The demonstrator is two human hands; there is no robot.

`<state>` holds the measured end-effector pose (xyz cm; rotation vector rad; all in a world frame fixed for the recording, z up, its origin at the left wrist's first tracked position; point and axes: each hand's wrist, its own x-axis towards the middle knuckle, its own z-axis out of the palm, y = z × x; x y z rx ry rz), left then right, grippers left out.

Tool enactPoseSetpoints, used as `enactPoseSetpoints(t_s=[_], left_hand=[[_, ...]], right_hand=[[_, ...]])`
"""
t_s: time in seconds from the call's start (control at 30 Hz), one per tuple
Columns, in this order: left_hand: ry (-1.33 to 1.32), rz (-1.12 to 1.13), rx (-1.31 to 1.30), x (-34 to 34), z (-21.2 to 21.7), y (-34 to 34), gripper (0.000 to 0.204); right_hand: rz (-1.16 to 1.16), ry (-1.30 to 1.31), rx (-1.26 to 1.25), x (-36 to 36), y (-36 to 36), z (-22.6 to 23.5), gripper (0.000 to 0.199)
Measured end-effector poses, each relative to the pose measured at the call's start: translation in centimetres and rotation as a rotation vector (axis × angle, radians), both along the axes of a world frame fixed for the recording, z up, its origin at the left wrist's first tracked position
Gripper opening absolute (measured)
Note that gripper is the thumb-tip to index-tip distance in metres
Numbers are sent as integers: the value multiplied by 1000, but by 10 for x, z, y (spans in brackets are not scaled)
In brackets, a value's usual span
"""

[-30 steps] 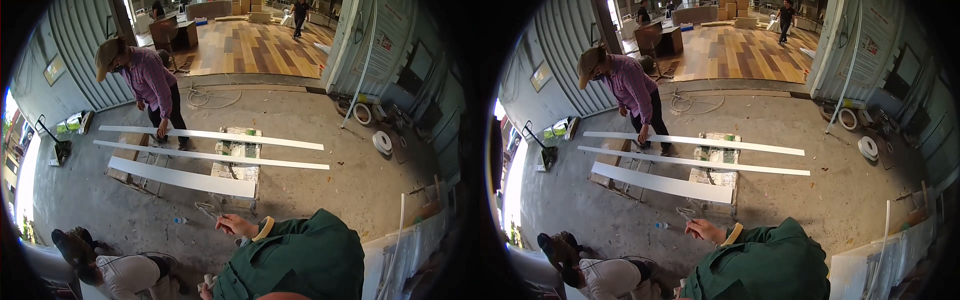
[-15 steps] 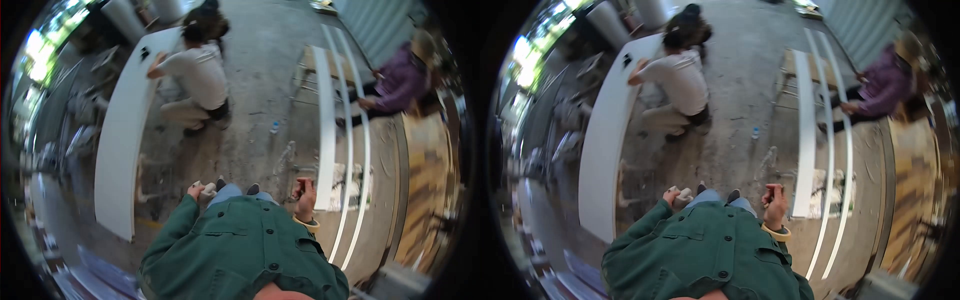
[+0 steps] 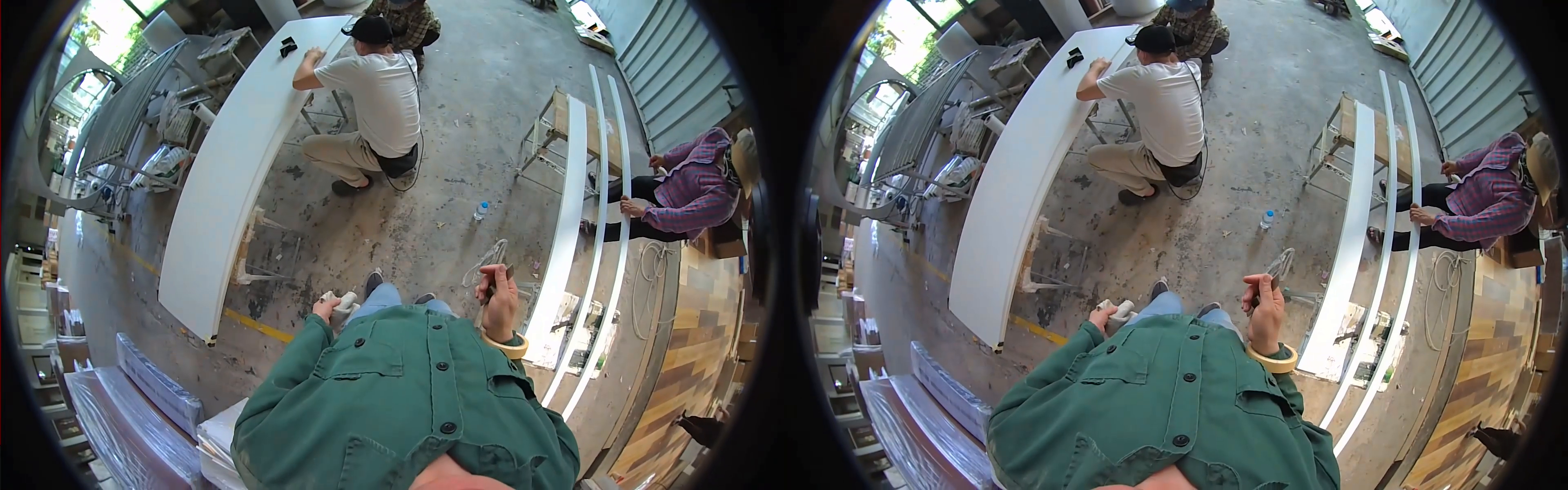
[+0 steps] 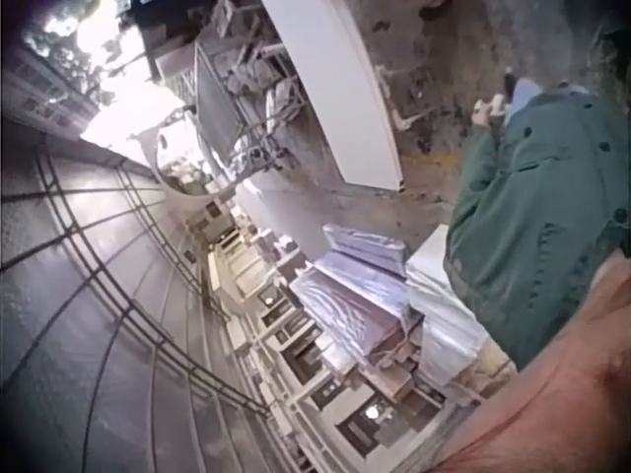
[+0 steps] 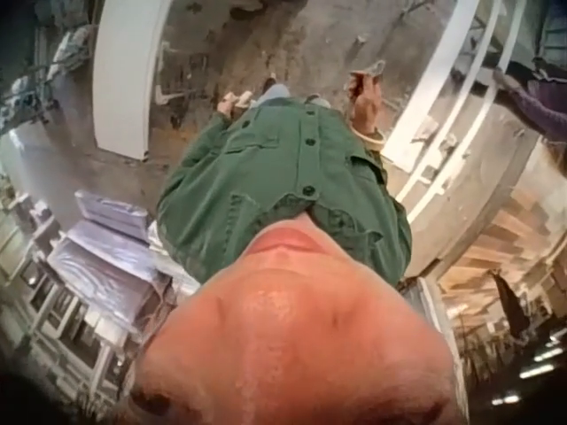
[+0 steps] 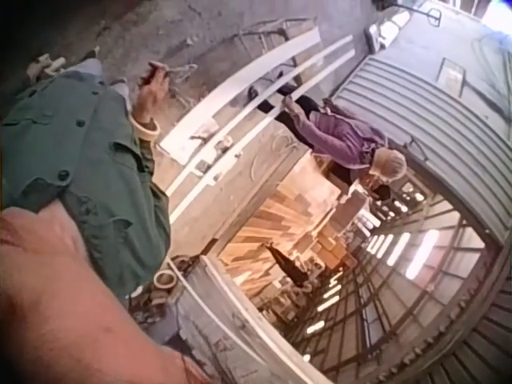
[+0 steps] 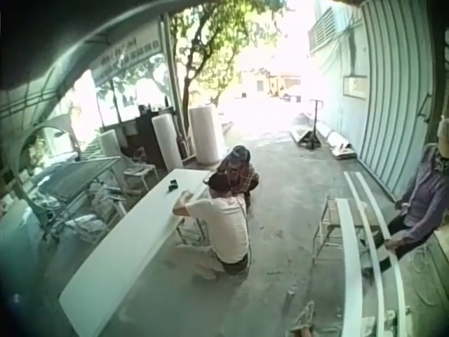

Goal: Cleaning and preparing curved white furniture components using a cloth and a small scraping tool.

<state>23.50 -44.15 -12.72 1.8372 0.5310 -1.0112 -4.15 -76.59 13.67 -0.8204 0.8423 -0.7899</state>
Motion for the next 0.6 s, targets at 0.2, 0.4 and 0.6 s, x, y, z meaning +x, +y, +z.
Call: enactPoseSetpoints(t_s=[0.2,0.4,0.6], left_hand=[[-61,-22,-34,4,15,-21,41],[-86,-56,-84,3,38,-51,39],[-102,-84,-101,9,20,-58,45]], right_hand=[[-27,-16,34,-13,-2,-13,34],[-99,0,50,-26,-5,-17,34],[-105,-14,37,-27,-9,-18,34]])
